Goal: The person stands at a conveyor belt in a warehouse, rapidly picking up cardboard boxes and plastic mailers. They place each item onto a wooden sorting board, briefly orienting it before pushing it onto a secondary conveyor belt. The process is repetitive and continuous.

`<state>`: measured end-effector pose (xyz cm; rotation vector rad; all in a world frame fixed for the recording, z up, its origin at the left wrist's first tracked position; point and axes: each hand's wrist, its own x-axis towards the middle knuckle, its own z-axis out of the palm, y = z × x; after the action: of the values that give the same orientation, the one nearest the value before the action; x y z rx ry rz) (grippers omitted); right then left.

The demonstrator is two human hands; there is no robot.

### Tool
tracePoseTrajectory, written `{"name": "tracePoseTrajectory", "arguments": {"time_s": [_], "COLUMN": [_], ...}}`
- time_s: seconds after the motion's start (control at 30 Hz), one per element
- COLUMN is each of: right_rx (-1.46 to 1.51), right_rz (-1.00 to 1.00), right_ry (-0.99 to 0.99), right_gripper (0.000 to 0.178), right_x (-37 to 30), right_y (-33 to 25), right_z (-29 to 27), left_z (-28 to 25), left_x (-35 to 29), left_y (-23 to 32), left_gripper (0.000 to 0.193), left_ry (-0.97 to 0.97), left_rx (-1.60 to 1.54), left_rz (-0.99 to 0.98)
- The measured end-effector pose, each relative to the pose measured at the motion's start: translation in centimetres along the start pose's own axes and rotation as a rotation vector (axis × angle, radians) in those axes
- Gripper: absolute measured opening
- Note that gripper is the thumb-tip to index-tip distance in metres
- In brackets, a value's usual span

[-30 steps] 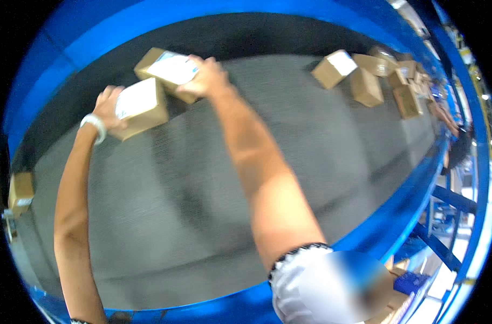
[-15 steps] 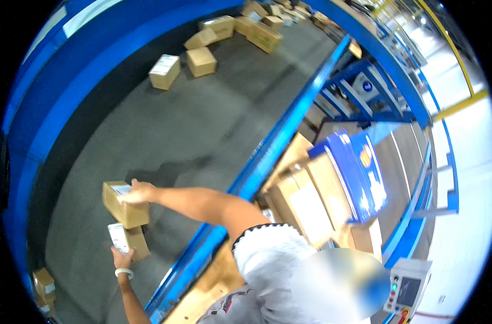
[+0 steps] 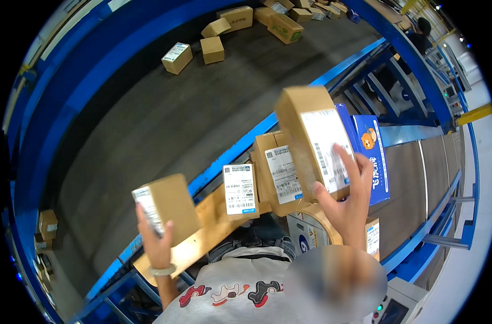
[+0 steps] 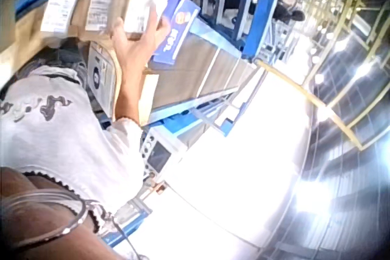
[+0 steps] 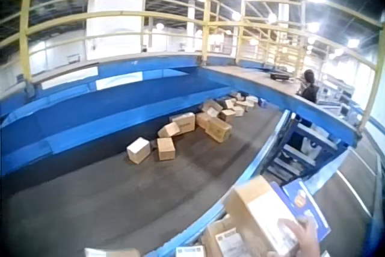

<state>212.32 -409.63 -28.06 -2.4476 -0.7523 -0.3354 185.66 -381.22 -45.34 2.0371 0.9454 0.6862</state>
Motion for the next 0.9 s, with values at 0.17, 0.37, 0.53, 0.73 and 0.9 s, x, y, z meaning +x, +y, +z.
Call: {"name": "tracePoseTrajectory", "arguments": {"time_s": [0.17, 0.37, 0.53, 0.73, 0.9], "right_rx": [-0.022, 0.102, 0.092, 0.013, -0.019], "right_rz": [0.117, 0.097, 0.043, -0.059, -0.363], "right_ry": [-0.140, -0.203, -0.212, -0.278, -0.058], "right_gripper": [0.080, 0.081, 0.080, 0.087, 0.086], "right_x": [-4.1, -2.0, -1.6, 1.1, 11.0], "right_y": [4.1, 5.2, 4.9, 5.3, -1.0], "right_z": [1.0, 0.5, 1.0, 0.7, 2.3], "left_z": [8.6, 7.7, 9.3, 9.8, 1.4], "left_x": [-1.4, -4.1, -10.5, -5.9, 5.5], "left_y": [2.7, 1.3, 0.5, -1.3, -3.5], "left_gripper": [0.110, 0.116, 0.122, 0.114, 0.100], "left_ry": [-0.294, -0.505, -0.570, -0.382, -0.671], "left_rx": [0.159, 0.019, 0.043, -0.025, -0.114], "left_rz": [0.211, 0.063, -0.098, 0.102, 0.211]}}
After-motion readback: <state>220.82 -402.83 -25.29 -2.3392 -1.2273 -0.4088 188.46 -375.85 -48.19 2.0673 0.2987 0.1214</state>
